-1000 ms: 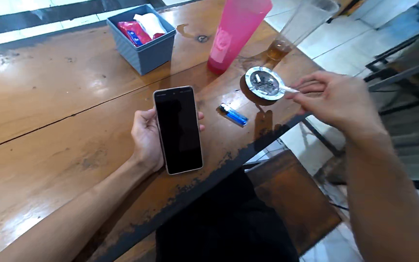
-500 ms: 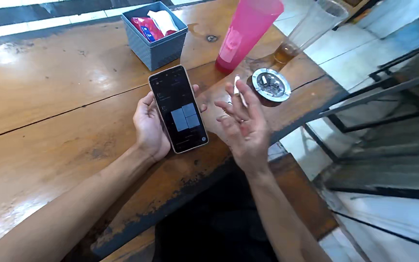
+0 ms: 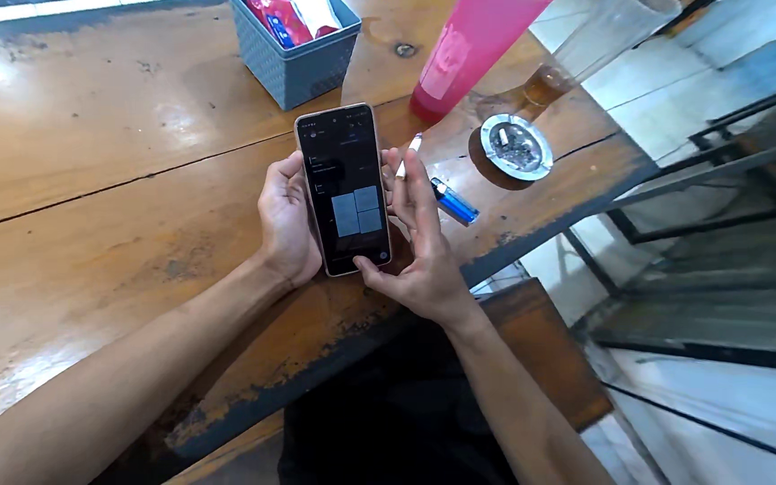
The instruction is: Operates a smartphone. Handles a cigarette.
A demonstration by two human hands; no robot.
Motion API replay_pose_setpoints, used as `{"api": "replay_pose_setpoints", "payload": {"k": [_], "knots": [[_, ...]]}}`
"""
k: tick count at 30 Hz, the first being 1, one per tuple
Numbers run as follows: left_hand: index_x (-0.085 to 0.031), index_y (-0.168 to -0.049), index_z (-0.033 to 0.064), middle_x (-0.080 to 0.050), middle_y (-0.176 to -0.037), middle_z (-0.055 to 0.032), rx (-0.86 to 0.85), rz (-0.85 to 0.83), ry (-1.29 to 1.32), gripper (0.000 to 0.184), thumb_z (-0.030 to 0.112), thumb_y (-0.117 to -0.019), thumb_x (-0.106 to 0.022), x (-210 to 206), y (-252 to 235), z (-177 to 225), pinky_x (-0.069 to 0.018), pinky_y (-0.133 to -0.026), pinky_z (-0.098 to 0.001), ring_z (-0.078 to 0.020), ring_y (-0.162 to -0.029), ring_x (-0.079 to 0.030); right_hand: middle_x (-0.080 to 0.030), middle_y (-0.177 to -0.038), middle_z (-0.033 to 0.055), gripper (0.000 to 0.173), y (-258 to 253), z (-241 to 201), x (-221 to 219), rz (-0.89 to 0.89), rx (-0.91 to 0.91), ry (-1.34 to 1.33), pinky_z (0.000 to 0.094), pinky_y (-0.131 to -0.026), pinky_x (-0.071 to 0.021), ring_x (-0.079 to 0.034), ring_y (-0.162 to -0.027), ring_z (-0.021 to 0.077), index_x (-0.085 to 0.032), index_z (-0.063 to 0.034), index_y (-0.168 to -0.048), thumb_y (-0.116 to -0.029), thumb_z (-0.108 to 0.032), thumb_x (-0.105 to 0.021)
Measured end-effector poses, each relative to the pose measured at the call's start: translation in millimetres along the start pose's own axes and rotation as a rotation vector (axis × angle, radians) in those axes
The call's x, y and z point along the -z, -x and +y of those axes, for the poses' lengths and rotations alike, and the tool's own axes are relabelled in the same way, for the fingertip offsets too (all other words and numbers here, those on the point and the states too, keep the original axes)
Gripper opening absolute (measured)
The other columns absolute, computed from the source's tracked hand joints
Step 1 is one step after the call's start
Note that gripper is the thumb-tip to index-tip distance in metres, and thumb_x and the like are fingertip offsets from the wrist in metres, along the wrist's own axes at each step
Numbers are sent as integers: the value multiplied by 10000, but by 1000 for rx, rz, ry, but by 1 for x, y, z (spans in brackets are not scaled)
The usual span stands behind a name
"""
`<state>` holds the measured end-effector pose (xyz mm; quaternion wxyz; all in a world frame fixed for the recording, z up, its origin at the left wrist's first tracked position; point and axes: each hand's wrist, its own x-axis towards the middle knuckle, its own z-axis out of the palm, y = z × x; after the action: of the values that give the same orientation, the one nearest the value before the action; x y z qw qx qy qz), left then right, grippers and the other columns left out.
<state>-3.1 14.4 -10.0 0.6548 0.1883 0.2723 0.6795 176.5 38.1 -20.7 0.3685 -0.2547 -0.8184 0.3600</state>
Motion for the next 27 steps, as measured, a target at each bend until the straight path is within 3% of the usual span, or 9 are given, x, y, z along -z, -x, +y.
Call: {"api": "replay_pose_setpoints", "payload": {"k": [8,11,15,20,27], "knots": [[-589,-1237,172,-681,-1172,-64,35,38,-34,615,461,-1081,-70,0,0,2,-540,-965,-457,-205,-1150,-645,-221,-1674,175,1137,1,0,1,12,56,-92,398,-1184,-444,-350,-1505,278,-47,-11,-1633,-751,-59,-763],[-595,-1198,160,-687,-1142,-63,28,60,-42,597,433,-1081,-77,-1,1,2,-540,-962,-447,-195,-1134,-650,-200,-1677,195,1180,1,0,1,3,81,-70,416,-1210,-414,-308,-1526,299,-40,3,-1629,-731,-79,-802],[-593,-1155,141,-690,-1114,-69,23,96,-35,533,371,-1081,-118,-1,1,2,-542,-957,-442,-195,-1122,-654,-185,-1685,187,1294,2,0,1,-10,84,-30,459,-1243,-376,-253,-1550,320,-32,-55,-1640,-692,-156,-906],[-596,-1127,139,-694,-1101,-72,43,120,-66,514,363,-1085,-136,-1,2,2,-549,-942,-446,-199,-1108,-661,-149,-1690,198,1334,2,2,0,-33,98,-54,454,-1256,-351,-224,-1560,320,-24,-62,-1639,-662,-107,-931],[-598,-1190,157,-689,-1141,-56,42,70,-98,541,392,-1097,-120,-1,0,2,-542,-965,-434,-183,-1135,-652,-169,-1683,203,1324,1,3,-1,15,102,-28,453,-1238,-385,-278,-1542,317,-12,-59,-1639,-678,-73,-923]]}}
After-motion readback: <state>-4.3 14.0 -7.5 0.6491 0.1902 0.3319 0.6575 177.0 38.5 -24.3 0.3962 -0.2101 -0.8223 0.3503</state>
